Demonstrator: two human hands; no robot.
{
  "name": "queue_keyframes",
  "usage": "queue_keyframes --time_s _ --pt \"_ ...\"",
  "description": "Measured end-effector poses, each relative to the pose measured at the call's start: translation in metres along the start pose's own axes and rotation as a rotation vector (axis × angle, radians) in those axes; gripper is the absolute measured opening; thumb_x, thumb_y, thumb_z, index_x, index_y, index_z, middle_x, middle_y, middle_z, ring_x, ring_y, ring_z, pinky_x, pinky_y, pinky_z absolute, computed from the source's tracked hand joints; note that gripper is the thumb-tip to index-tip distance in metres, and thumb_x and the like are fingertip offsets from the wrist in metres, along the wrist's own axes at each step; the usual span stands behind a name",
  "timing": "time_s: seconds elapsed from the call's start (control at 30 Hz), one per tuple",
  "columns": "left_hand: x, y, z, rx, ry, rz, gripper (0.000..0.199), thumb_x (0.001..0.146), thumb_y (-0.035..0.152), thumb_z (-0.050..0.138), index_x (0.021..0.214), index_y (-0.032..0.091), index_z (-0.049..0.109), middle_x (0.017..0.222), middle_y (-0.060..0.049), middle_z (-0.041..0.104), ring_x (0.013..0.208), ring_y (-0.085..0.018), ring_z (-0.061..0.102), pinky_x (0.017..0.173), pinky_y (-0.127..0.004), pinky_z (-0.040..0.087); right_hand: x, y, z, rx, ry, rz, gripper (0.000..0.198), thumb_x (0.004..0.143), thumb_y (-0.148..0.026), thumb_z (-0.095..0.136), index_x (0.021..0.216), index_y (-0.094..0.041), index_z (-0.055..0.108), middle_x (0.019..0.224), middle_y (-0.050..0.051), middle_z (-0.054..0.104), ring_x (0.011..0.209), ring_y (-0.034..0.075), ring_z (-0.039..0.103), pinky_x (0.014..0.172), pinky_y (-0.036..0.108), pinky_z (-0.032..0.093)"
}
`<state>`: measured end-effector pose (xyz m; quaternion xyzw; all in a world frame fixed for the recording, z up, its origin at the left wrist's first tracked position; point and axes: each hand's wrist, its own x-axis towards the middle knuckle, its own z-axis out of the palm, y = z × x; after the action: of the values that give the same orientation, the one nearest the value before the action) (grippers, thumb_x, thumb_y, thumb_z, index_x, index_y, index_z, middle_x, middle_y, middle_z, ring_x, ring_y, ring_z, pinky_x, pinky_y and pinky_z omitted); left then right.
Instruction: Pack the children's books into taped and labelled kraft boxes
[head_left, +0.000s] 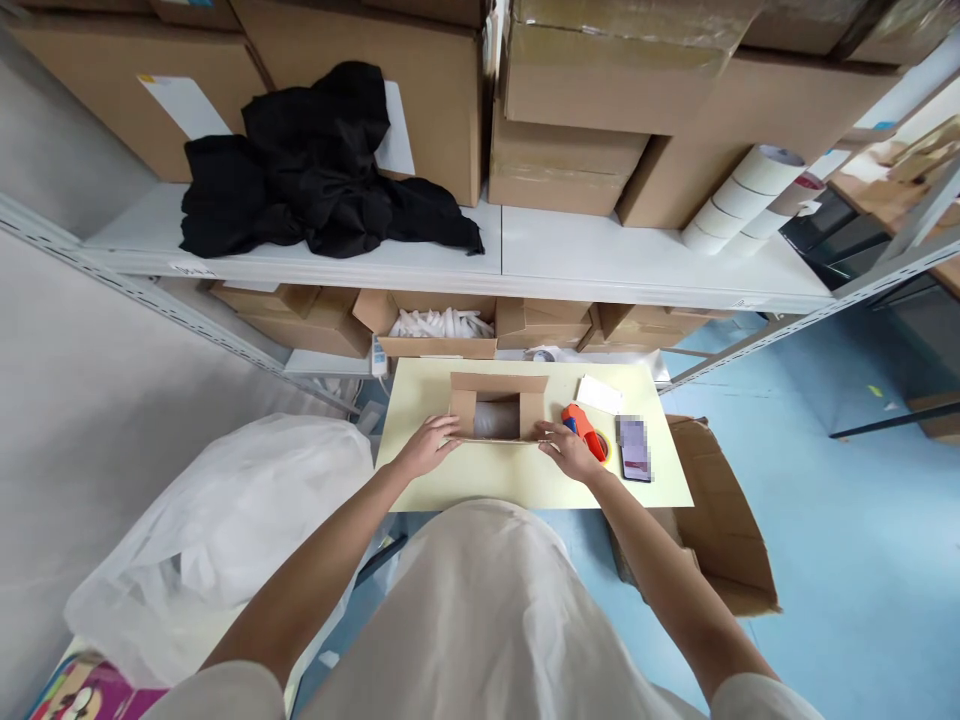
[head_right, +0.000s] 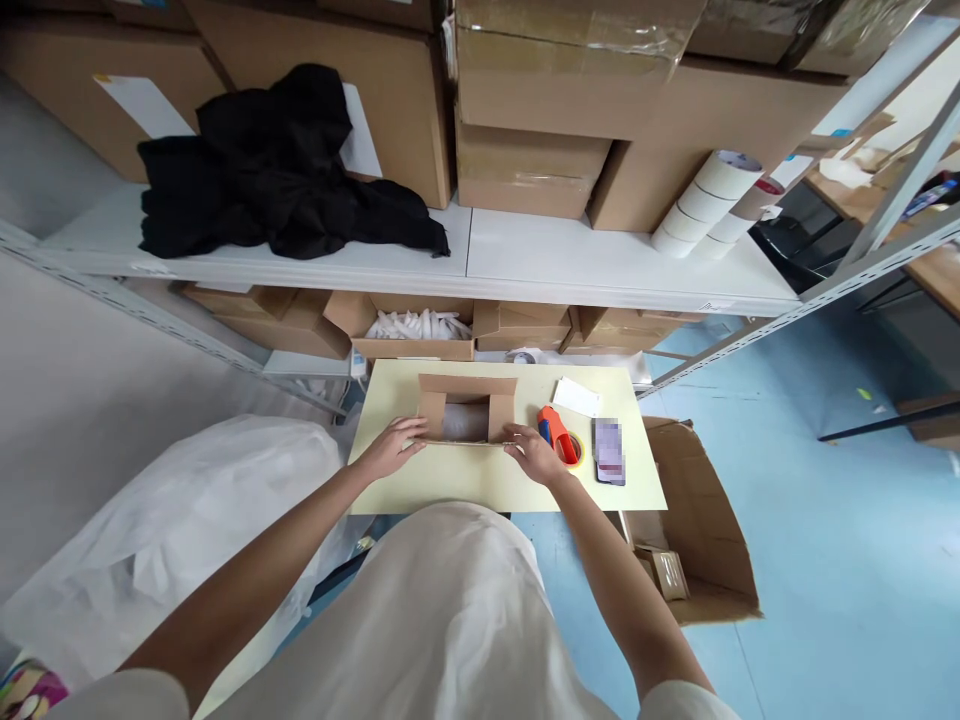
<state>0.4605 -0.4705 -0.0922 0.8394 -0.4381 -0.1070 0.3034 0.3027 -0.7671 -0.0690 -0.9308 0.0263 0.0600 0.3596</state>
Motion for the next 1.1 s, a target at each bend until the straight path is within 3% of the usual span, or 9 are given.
queue_keyframes --time_s 0.1,0.17,0.27,0.37,0.47,0.6,0.73,0.93,1.1 --pt "-0.001 0.0 0.012 -0.063 0.176 -0.139 0.031 0.085 0.032 0.055 0.113 0.019 0.057 0.108 -0.01 0.063 0.105 -0.024 0.059 0.091 -0.042 0.049 0.009 0.001 0.01 0.08 0.176 0.128 0.024 0.084 -0.033 0.054 0.1 -0.019 0.066 0.103 0.011 0.067 0.09 0.023 0.065 0.076 0.039 0.056" --pt "0.002 0.001 0.021 -0.111 0.295 -0.228 0.035 0.082 0.029 0.059 0.115 0.019 0.053 0.109 -0.01 0.06 0.102 -0.023 0.06 0.086 -0.038 0.052 0.018 0.002 0.014 0.083 0.278 0.196 0.027 0.08 -0.031 0.058 0.103 -0.018 0.063 0.103 0.011 0.064 0.083 0.022 0.065 0.07 0.038 0.057" --pt "0.01 0.001 0.034 -0.155 0.419 -0.323 0.043 0.077 0.024 0.062 0.117 0.017 0.049 0.114 -0.012 0.056 0.103 -0.023 0.059 0.084 -0.038 0.053 0.034 0.002 0.011 0.001 0.376 0.222 0.06 0.073 -0.026 0.065 0.129 -0.019 0.045 0.133 0.016 0.046 0.111 0.027 0.056 0.085 0.042 0.052" --pt "0.016 0.0 0.044 -0.179 0.462 -0.414 0.048 0.075 0.021 0.062 0.121 0.015 0.049 0.115 -0.014 0.056 0.108 -0.026 0.058 0.088 -0.04 0.051 0.052 0.001 -0.002 -0.115 0.329 0.166 0.097 0.067 -0.026 0.07 0.146 -0.024 0.013 0.152 0.017 0.016 0.136 0.031 0.03 0.1 0.045 0.041" --pt "0.015 0.0 0.047 -0.248 0.426 -0.491 0.049 0.076 0.022 0.059 0.124 0.015 0.049 0.113 -0.013 0.06 0.103 -0.024 0.061 0.088 -0.04 0.051 0.065 -0.001 -0.018 -0.198 0.188 0.066 0.108 0.064 -0.025 0.072 0.148 -0.024 0.004 0.151 0.016 0.017 0.138 0.031 0.025 0.105 0.044 0.034" --pt "0.013 0.001 0.043 -0.33 0.335 -0.539 0.044 0.08 0.025 0.053 0.122 0.013 0.053 0.114 -0.014 0.063 0.098 -0.023 0.064 0.09 -0.041 0.05 0.066 -0.004 -0.024 -0.28 0.06 0.022 0.084 0.069 -0.022 0.068 0.142 -0.022 0.027 0.134 0.013 0.042 0.124 0.028 0.042 0.102 0.044 0.036" --pt "0.006 0.005 0.041 -0.424 0.317 -0.555 0.052 0.08 0.024 0.053 0.131 0.013 0.047 0.116 -0.013 0.064 0.102 -0.022 0.064 0.087 -0.037 0.053 0.046 -0.005 -0.011 -0.31 -0.002 -0.002 0.047 0.083 -0.019 0.052 0.129 -0.023 0.047 0.131 0.01 0.047 0.116 0.025 0.048 0.097 0.04 0.041" --pt "-0.014 0.015 0.05 -0.322 0.286 -0.509 0.054 0.084 0.029 0.05 0.136 0.015 0.042 0.114 -0.014 0.064 0.094 -0.022 0.064 0.077 -0.036 0.055 0.024 -0.006 0.009 -0.32 0.058 0.046 0.042 0.088 -0.022 0.044 0.129 -0.02 0.052 0.134 0.012 0.047 0.112 0.028 0.051 0.095 0.041 0.044" --pt "-0.004 0.021 0.041 -0.103 0.268 -0.42 0.065 0.087 0.031 0.044 0.144 0.008 0.022 0.136 -0.022 0.045 0.125 -0.029 0.045 0.1 -0.046 0.042 0.027 -0.008 0.018 -0.374 0.119 0.107 0.051 0.093 -0.025 0.033 0.144 -0.017 0.032 0.149 0.013 0.031 0.133 0.031 0.033 0.103 0.046 0.036"
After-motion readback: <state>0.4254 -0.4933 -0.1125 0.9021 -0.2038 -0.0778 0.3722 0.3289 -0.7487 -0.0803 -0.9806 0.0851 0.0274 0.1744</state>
